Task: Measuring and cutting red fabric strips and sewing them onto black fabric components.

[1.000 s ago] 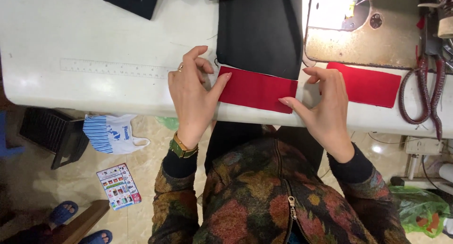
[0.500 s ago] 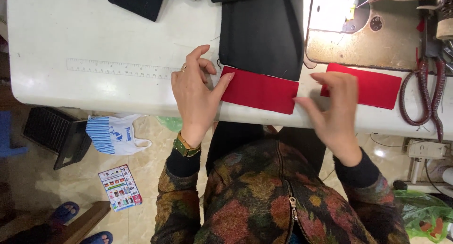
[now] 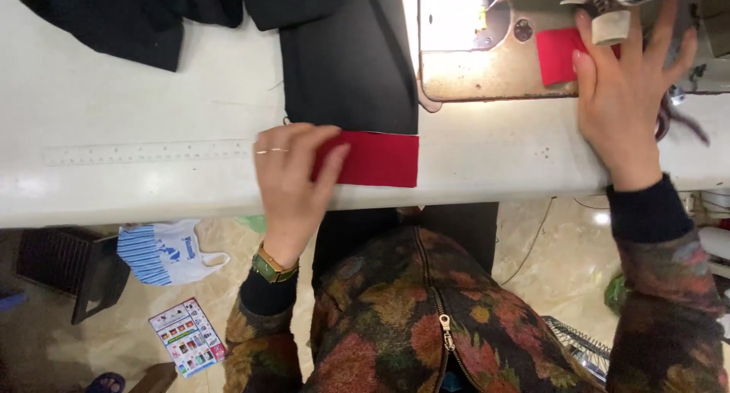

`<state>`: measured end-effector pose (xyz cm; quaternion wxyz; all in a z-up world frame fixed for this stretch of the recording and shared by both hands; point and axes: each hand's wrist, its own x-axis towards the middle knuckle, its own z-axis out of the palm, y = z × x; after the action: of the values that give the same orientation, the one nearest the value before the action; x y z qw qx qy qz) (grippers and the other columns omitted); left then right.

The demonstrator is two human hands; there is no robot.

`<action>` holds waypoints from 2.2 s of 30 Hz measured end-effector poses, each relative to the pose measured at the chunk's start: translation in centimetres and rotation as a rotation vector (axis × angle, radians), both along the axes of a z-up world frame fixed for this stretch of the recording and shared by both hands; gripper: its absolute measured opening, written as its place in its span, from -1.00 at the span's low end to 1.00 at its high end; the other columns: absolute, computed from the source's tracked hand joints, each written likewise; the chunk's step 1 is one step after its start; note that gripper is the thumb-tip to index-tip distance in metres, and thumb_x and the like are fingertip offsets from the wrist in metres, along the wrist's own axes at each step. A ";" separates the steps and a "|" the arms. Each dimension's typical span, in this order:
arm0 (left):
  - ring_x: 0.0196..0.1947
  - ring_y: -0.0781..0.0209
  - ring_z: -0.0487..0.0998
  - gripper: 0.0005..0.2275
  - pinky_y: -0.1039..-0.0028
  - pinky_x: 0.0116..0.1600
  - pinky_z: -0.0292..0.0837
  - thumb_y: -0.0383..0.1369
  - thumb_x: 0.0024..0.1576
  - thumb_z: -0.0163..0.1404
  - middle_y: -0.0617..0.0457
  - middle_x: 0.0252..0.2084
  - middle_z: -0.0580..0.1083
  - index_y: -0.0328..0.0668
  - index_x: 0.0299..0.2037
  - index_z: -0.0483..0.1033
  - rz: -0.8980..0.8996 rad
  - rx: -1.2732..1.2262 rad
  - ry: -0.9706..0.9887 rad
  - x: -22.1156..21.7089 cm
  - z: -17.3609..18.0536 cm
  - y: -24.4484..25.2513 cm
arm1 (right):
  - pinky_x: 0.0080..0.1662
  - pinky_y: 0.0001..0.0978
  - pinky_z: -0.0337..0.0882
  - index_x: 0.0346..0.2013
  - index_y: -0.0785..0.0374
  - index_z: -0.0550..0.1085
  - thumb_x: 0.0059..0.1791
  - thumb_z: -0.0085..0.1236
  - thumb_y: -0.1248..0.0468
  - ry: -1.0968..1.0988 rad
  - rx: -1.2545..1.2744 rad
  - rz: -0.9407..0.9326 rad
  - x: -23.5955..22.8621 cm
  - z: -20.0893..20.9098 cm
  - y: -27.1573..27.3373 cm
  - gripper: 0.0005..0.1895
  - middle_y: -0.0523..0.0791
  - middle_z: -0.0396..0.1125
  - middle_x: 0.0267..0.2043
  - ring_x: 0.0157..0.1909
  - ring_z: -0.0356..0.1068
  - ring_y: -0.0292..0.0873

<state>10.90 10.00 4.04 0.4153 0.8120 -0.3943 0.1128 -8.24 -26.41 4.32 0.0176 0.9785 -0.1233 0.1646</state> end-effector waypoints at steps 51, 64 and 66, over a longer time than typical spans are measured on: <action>-0.08 0.09 0.37 -0.77 0.28 -0.10 0.16 -0.12 0.34 -0.05 0.18 -0.28 0.42 0.08 -0.34 0.39 -0.334 0.332 -0.457 6.4 -2.2 -17.3 | 0.15 -0.42 0.28 -0.11 0.19 0.45 0.24 0.01 0.21 -0.064 1.004 -0.041 9.3 -1.4 -0.2 -0.87 -0.22 0.40 -0.10 0.04 0.37 -0.30; -0.04 0.04 0.33 -0.73 0.24 -0.02 0.14 -0.13 0.27 0.06 0.09 -0.24 0.41 -0.04 -0.37 0.37 -0.497 0.238 -0.221 6.8 -2.4 -18.0 | 0.00 -0.35 0.27 -0.16 0.30 0.51 0.19 0.15 0.33 -0.073 0.784 0.106 9.6 -0.9 0.3 -0.92 -0.14 0.43 -0.15 -0.13 0.34 -0.20; -0.01 0.03 0.34 -0.72 0.24 -0.02 0.14 -0.12 0.26 0.07 0.07 -0.21 0.45 -0.07 -0.38 0.37 -0.484 0.228 -0.212 6.8 -2.7 -18.6 | -0.14 -0.44 0.24 -0.14 0.27 0.53 0.22 0.13 0.34 -0.059 0.830 0.070 9.2 -0.7 0.5 -0.92 -0.19 0.39 -0.20 -0.25 0.25 -0.31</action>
<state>17.73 -8.62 1.37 0.2929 0.7194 -0.6279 0.0494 0.96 -25.90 3.66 -0.3873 0.9010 -0.1464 0.1297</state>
